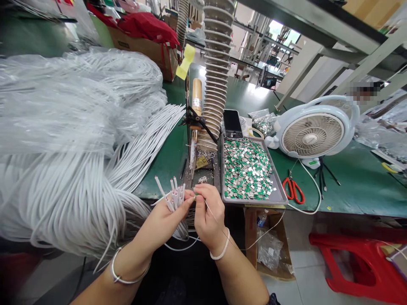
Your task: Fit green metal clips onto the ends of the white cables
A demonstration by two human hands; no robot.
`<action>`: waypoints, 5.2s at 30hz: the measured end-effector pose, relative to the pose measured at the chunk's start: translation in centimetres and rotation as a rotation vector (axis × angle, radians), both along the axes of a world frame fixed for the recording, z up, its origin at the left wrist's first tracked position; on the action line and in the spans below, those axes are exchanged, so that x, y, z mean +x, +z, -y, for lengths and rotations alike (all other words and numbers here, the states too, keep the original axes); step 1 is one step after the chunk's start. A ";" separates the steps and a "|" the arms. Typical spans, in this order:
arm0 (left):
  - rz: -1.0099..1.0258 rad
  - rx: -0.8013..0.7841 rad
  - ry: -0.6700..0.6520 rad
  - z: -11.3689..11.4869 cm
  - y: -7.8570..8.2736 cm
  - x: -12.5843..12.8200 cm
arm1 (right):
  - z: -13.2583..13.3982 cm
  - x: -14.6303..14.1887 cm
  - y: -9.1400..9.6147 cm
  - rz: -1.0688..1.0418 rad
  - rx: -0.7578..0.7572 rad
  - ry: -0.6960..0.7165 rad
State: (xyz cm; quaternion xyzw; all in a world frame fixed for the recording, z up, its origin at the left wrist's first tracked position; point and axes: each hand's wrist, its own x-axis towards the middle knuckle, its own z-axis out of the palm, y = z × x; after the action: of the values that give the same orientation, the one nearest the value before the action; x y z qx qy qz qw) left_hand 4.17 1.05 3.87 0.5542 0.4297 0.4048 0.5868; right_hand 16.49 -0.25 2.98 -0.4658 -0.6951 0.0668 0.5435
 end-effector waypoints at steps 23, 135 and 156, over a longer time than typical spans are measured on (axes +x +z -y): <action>0.629 -0.195 -0.230 0.5 -3.9 -0.5 | -3.7 11.7 2.3 0.597 -0.348 -0.392; 0.297 -0.212 0.203 -0.4 0.7 1.5 | 0.8 1.1 -0.1 0.092 0.084 0.021; 0.347 -0.186 0.246 -1.1 1.7 1.8 | -0.6 0.7 1.2 0.141 0.181 -0.041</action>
State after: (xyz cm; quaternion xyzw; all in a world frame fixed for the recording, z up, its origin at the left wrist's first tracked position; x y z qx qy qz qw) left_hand 6.02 2.18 5.53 0.3633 0.4219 0.5214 0.6467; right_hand 17.17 0.35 4.14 -0.4322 -0.7251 -0.0402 0.5346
